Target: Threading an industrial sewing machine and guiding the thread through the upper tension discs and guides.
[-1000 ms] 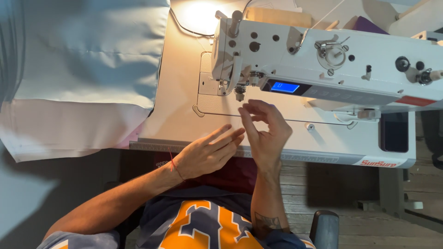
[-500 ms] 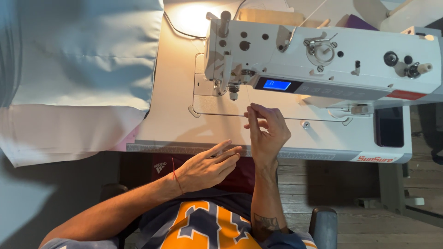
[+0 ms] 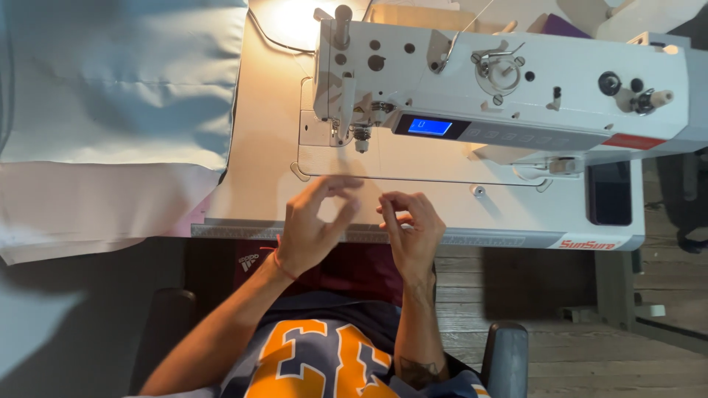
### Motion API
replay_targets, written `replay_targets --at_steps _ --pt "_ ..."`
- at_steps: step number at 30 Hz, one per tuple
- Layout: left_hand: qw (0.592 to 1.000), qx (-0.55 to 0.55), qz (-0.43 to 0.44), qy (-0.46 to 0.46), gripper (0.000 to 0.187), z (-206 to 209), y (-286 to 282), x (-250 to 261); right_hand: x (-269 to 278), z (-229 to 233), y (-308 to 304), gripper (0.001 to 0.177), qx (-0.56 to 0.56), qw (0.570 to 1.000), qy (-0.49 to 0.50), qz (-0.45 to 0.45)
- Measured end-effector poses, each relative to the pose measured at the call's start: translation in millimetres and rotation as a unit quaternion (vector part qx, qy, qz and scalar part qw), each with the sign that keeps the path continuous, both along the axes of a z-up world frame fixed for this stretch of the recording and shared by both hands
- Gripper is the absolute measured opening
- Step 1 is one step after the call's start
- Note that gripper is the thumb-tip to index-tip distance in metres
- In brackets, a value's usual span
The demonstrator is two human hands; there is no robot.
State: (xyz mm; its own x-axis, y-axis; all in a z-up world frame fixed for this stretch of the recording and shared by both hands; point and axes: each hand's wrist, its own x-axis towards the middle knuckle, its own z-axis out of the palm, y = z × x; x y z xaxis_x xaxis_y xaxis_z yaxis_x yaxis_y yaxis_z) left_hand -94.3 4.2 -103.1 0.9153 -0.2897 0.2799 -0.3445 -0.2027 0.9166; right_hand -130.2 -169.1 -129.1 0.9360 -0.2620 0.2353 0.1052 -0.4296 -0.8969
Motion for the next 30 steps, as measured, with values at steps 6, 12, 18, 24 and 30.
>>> replay_targets --at_steps 6,12,18,24,30 --pt "0.972 -0.207 -0.028 0.112 0.032 -19 -40 16 -10 -12 -8 0.010 0.046 0.999 0.027 0.000" --pt "0.916 -0.356 -0.049 0.176 0.035 -40 -73 17 -19 -21 -18 0.010 0.059 0.996 0.067 0.002" --pt "0.888 -0.418 -0.026 0.190 0.033 -63 -83 19 -16 -5 -27 0.015 -0.015 0.996 0.089 -0.015" --pt "0.914 -0.372 -0.020 0.162 0.026 -57 -77 12 4 17 -24 0.023 -0.003 0.999 -0.037 0.007" --pt "0.968 -0.229 0.008 0.098 0.020 -65 -71 -1 46 17 5 0.027 0.239 0.969 -0.049 0.044"
